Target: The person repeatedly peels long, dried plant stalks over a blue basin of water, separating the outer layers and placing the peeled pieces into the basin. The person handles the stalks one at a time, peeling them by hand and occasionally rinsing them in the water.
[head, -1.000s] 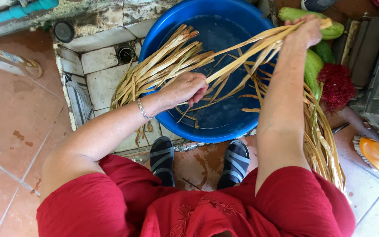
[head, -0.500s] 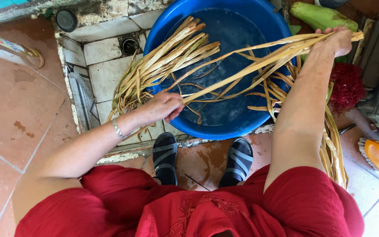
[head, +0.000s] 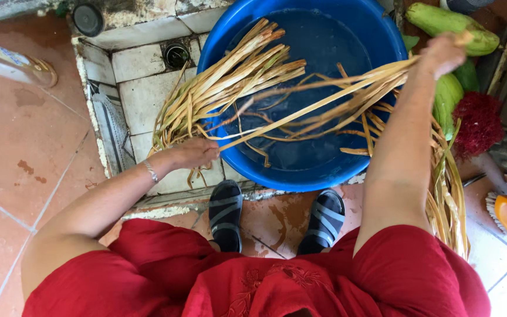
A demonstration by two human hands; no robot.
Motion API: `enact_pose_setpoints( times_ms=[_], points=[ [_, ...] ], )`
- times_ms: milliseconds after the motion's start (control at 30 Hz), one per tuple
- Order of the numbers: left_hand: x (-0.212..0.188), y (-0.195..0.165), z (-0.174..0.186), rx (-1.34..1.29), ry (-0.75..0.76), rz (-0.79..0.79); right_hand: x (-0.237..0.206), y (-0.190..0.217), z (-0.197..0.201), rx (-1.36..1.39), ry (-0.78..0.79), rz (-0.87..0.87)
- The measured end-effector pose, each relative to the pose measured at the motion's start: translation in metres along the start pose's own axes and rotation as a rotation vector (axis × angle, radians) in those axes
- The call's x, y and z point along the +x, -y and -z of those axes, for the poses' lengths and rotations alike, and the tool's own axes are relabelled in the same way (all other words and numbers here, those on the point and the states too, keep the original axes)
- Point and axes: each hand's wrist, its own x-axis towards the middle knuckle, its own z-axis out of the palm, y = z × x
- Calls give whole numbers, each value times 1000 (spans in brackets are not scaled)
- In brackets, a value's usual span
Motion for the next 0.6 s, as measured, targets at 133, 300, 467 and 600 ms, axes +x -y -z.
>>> enact_pose_setpoints(
  times_ms=[133, 300, 467, 600],
  points=[
    [38, -7, 24, 554, 126, 144, -47, -11, -38, -242, 414, 167],
    [107, -28, 66, 467, -283, 34, -110, -59, -83, -405, 883, -110],
    [187, -25, 82, 433, -521, 2, -176, -141, -76, -385, 885, -331],
    [225, -16, 74, 506, -523, 19, -204, -174, -51, -541, 982, -513]
  ],
)
